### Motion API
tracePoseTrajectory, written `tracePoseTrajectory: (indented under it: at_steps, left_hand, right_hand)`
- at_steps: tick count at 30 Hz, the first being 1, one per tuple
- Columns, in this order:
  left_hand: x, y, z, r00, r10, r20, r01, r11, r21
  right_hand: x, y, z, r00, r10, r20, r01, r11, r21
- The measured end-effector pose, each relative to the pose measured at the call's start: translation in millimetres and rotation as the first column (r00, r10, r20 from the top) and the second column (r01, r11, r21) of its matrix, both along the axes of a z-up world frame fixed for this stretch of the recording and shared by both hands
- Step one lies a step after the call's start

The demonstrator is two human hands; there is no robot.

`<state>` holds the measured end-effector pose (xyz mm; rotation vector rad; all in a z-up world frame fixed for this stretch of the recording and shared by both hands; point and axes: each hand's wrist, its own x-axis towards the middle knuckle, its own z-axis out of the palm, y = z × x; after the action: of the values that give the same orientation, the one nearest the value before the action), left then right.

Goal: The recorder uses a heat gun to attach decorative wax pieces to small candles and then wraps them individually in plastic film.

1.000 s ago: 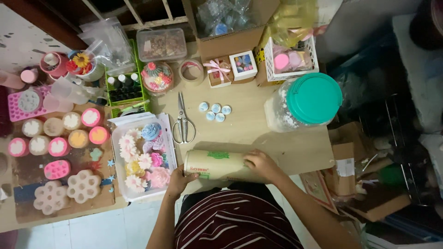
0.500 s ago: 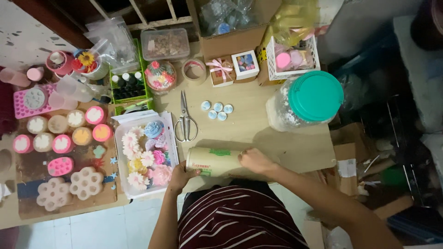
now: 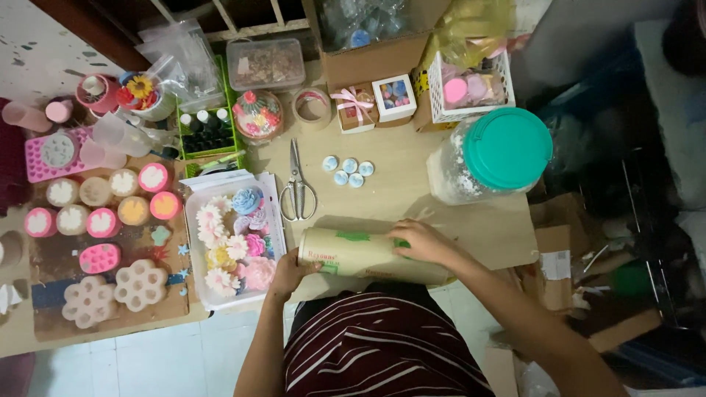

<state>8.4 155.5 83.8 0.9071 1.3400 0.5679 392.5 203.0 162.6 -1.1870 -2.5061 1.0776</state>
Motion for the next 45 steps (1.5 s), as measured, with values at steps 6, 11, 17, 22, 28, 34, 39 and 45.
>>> tracePoseTrajectory:
  at_steps: [6,11,17,22,28,34,39,45]
  left_hand:
    - [22.3,30.5,9.9,0.977,0.048,-0.207,-0.05,0.999,-0.003]
    - [24.2,50.3,-16.9,0.987,0.141,0.078,-0.139,0.99,-0.031]
    - [-2.3,15.6,-6.1,0.981,0.051,0.187,0.008,0.955,-0.298]
    - [42.7,11.1,82.8,0.943,-0.329,0.051,0.331,0.942,-0.049]
    - [126.6,42.6,218.6,0.97,-0.149,0.194,0.022,0.843,0.538]
    - [107.0,0.9,111.7,0.962,0.165,0.215,-0.246,0.867,0.434]
    - [75.4,-12.5,63.9,0.95,0.304,0.071,-0.31,0.893,0.325]
    - [51.3,-17.3,42.1,0.818,0.539,0.203,-0.558,0.828,0.05]
  right_hand:
    - [19.4,-52.7,-18.3,0.815,-0.567,-0.115,0.575,0.817,0.042]
    - [35.2,-78.3,-38.9,0.207,-0.975,-0.088,0.94,0.222,-0.26]
    - [1.7,-83.6,9.9,-0.016,-0.959,-0.282,0.938,0.083,-0.336]
    - [-1.2,-5.7,194.3,0.52,-0.68,-0.517,0.851,0.466,0.244]
    - [-73.3,55.3,222.7,0.939,0.102,-0.329,0.057,0.896,0.44]
    - [-117.9,57.4,153.9,0.955,0.131,-0.266,-0.083,0.979,0.184]
    - [-126.3,50.0,109.7,0.923,0.048,-0.381,-0.007,0.994,0.109]
    - [29.4,-2.3,18.1,0.527,-0.849,-0.03,0.758,0.486,-0.436]
